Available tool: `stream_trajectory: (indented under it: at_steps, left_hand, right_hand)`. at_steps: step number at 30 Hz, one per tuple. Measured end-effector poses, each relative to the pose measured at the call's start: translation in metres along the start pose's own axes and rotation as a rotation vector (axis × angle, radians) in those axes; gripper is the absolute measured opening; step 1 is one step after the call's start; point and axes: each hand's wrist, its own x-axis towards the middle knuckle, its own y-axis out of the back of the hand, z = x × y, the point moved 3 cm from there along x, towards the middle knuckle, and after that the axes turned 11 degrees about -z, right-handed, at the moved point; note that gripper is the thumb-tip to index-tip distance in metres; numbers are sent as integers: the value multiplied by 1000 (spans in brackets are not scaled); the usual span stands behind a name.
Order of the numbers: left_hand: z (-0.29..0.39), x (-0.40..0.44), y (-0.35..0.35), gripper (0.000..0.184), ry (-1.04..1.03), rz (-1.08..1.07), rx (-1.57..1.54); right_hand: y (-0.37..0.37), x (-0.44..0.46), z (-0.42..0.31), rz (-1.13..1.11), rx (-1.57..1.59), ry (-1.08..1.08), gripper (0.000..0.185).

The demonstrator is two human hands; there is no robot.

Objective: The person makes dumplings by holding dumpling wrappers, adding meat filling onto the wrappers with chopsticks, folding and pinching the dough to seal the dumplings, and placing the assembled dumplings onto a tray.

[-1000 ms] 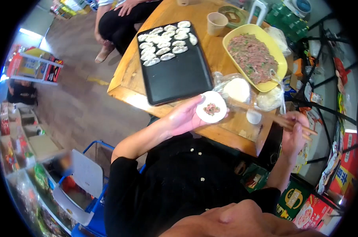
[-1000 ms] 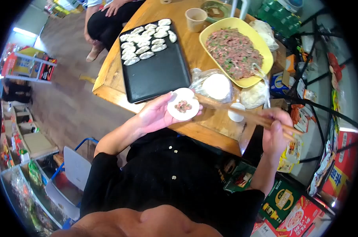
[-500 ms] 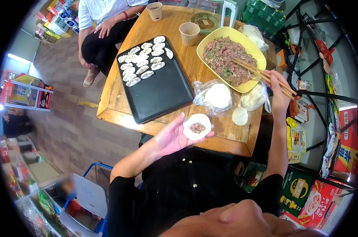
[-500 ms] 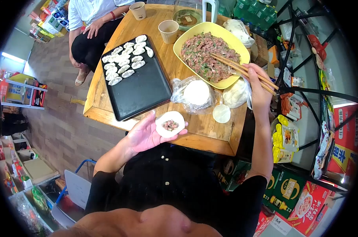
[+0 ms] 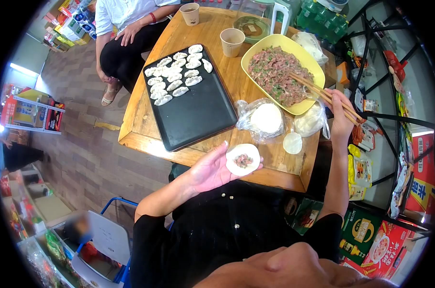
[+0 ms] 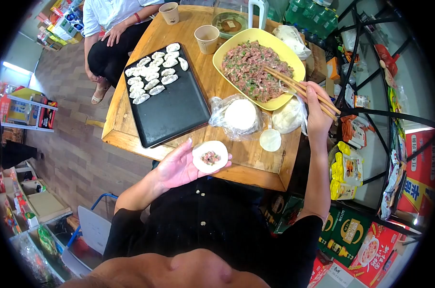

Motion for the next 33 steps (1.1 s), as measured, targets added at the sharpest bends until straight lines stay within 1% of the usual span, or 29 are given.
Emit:
stream_trajectory:
  at_steps: [1,7,14,19,23,25,26,28,31,32,33]
  left_hand:
    - [-1,0,0,74,6,9,46]
    - [-5,-1,-2,75,7,4,6]
    - [-6,-2,-4,76,-2,7,18]
    - [-7,-2,-4,76,3,-6,28]
    - [-7,-1,-6,76,1,-10,62]
    - [-5,-2,-8,75,-9,1,82]
    - [-4,-2,-8,75,-13,3,83]
    - [-1,-2,-6,73,-41,48,75]
    - [6,2,-8,71,-75,-3,59]
    - [8,4,-8,70,-104,-8,14]
    - [11,5,-11,71,-117,-4,-1]
  right_hand:
    - [0,0,3,-4,6,-16,25]
    - [-11,2,7,-26,17,-48,25]
    - [-13,-4,4,-12,114,-18,26]
    - [-22,-1,11,-11,105,-117,26]
    - [-22,2,27,-11,132,-119,26]
    - [-15,3,33,71,248,-110,26]
    - [-11,4,34,67,250,-110,26]
    - [2,2,36,109,446,-87,25]
    - [15,-4,35,142,498,-128,26]
    - [14,-11,29,63,573,-60,26]
    - [17,-19,28,68,588,-102,27]
